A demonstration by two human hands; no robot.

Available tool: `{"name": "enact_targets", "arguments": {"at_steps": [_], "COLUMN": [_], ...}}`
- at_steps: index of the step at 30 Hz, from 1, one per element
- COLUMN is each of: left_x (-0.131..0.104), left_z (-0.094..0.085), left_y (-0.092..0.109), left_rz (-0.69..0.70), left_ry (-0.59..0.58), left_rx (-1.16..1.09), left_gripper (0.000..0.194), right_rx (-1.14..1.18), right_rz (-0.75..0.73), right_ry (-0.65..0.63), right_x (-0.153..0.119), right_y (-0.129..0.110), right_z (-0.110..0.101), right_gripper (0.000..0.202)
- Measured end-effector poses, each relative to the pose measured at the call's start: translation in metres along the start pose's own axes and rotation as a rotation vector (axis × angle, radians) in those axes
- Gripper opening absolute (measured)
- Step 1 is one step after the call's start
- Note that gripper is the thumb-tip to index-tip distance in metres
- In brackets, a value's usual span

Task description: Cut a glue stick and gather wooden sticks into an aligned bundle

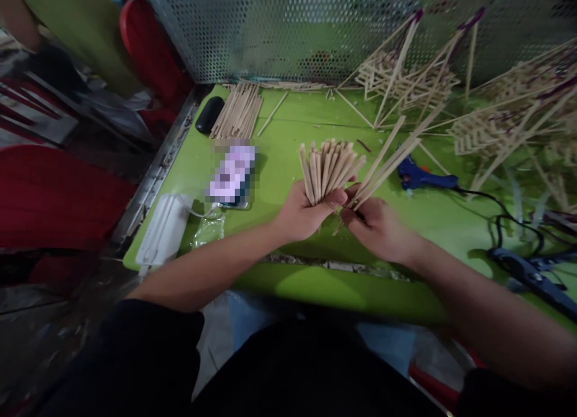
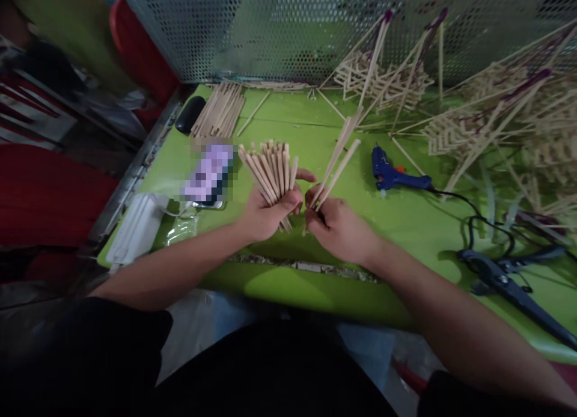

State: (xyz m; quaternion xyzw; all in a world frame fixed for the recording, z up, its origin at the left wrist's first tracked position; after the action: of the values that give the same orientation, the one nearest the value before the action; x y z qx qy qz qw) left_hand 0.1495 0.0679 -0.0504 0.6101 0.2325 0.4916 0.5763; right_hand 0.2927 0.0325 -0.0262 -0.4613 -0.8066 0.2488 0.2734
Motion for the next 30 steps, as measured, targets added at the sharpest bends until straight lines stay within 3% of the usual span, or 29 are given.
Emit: {"name": "enact_targets", "arguments": {"at_steps": [4,7,12,18,25,28,30], "left_x": [-0.004,-0.005,-0.002,-0.004,0.004,0.006,0.007], "left_z": [0.014,0.019,0.010,0.009,-0.016,-0.025,-0.020], "left_y": [0.001,0.002,0.006,0.004,0.010,0.011,0.007], "left_rz": [-0.023,-0.056,-0.002,0.048,0.073,0.040,-0.014], "left_ry": [-0.129,-0.187,-0.111,-0.090,0.097,0.154,0.117], "left_rx": [-0.065,-0.070,0.002,0.013,0.197,0.255,0.238], "left_gripper": [0.058,0.060,0.055,0.051,0.057,0.057,0.057], "right_rx": [0.074,0.027,-0.230,-0.245,-0.111,-0.012,0.126], "right_rz": [-0.003,-0.066,-0.077,-0.043,0.174,0.090,0.008], "right_ry": [-0.135,-0.144,-0.115,-0.119,0.117,0.309,0.374], "right_x": [0.001,0.001,-0.001,-0.004,-0.001,-0.003,-0.005], "right_y": [0.000,-0.004,0.002,0.004,0.014,0.011,0.009], "right_z": [0.008,0.010,0.016,0.019,-0.017,-0.038,-0.043], "right_gripper": [0.021,0.020,0.027,0.036,0.052,0.058,0.053]}}
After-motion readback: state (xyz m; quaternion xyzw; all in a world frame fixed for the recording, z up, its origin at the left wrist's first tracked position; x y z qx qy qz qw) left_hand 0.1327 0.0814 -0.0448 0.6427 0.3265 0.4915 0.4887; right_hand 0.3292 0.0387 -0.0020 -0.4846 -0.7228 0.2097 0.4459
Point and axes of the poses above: each hand's wrist, its own x-axis towards the middle knuckle, its own z-axis out of the palm, y = z × x, the point moved 8 cm from there along x, towards the middle knuckle, and after that the axes turned 2 degrees about z, right-handed, at the moved point
